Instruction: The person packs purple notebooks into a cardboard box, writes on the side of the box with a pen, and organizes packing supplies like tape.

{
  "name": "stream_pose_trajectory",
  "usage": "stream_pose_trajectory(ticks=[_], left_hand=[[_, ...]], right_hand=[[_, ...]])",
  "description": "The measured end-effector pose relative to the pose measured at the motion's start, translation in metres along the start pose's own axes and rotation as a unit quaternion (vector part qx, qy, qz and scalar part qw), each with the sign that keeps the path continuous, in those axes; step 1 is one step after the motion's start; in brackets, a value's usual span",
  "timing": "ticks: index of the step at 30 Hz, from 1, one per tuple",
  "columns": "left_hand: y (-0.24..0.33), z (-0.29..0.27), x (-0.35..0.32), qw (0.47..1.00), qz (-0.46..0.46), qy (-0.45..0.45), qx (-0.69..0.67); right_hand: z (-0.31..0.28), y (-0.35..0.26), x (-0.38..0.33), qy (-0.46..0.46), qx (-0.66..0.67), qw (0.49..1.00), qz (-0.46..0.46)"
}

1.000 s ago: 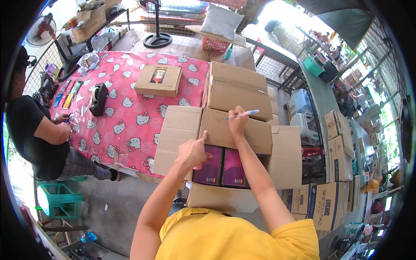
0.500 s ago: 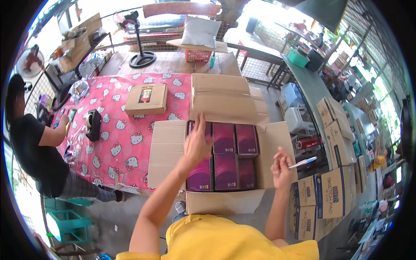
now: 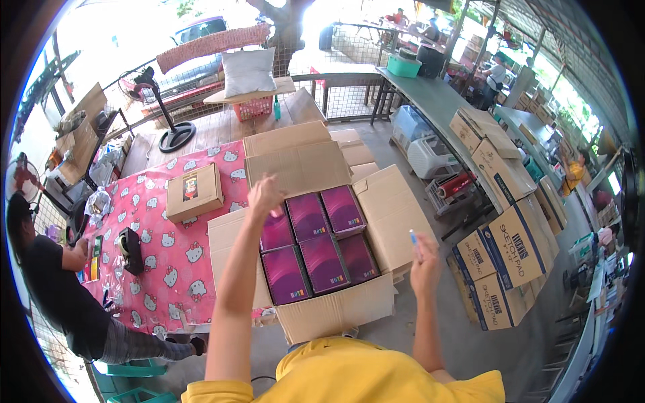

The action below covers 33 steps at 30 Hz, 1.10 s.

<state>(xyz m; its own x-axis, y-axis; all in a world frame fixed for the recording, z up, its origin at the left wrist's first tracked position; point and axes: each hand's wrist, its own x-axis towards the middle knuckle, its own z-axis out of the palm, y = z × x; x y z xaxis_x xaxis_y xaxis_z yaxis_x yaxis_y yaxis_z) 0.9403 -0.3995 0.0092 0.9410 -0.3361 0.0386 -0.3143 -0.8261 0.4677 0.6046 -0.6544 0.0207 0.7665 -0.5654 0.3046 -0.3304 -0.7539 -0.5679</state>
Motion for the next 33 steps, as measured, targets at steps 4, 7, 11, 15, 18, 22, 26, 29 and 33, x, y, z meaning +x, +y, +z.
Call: stream_pose_trajectory(ticks=[4,7,11,15,18,22,26,29,33], left_hand=[[0.035,-0.008,-0.075,0.960,0.018,0.019,-0.279],[-0.005,0.016,-0.122,0.915,0.031,0.033,-0.402],[-0.014,-0.008,-0.201,0.833,-0.080,-0.078,-0.542],[-0.015,-0.007,-0.230,0.889,-0.071,-0.115,-0.437],[-0.003,0.002,-0.230,0.956,0.007,-0.082,-0.283],[-0.002,-0.003,-0.210,0.991,0.027,-0.027,-0.132],[0.028,-0.034,-0.172,0.992,-0.037,-0.119,0.000],[0.008,-0.007,-0.156,0.979,0.003,-0.155,0.132],[0.001,-0.005,-0.159,0.962,0.025,-0.198,0.189]], right_hand=[[0.053,-0.042,-0.001,-0.247,0.105,0.962,0.046],[0.107,-0.061,0.019,-0.343,0.072,0.936,-0.002],[0.130,-0.040,0.005,-0.342,0.031,0.934,-0.103],[0.124,-0.046,0.008,-0.363,0.042,0.929,-0.063],[0.122,-0.047,0.012,-0.359,0.044,0.930,-0.061],[0.102,-0.066,0.018,-0.300,0.017,0.954,0.000],[0.098,-0.092,0.045,-0.193,0.094,0.958,-0.191],[0.157,-0.096,0.064,-0.127,-0.023,0.909,-0.397],[0.182,-0.081,0.057,-0.292,-0.027,0.870,-0.396]])
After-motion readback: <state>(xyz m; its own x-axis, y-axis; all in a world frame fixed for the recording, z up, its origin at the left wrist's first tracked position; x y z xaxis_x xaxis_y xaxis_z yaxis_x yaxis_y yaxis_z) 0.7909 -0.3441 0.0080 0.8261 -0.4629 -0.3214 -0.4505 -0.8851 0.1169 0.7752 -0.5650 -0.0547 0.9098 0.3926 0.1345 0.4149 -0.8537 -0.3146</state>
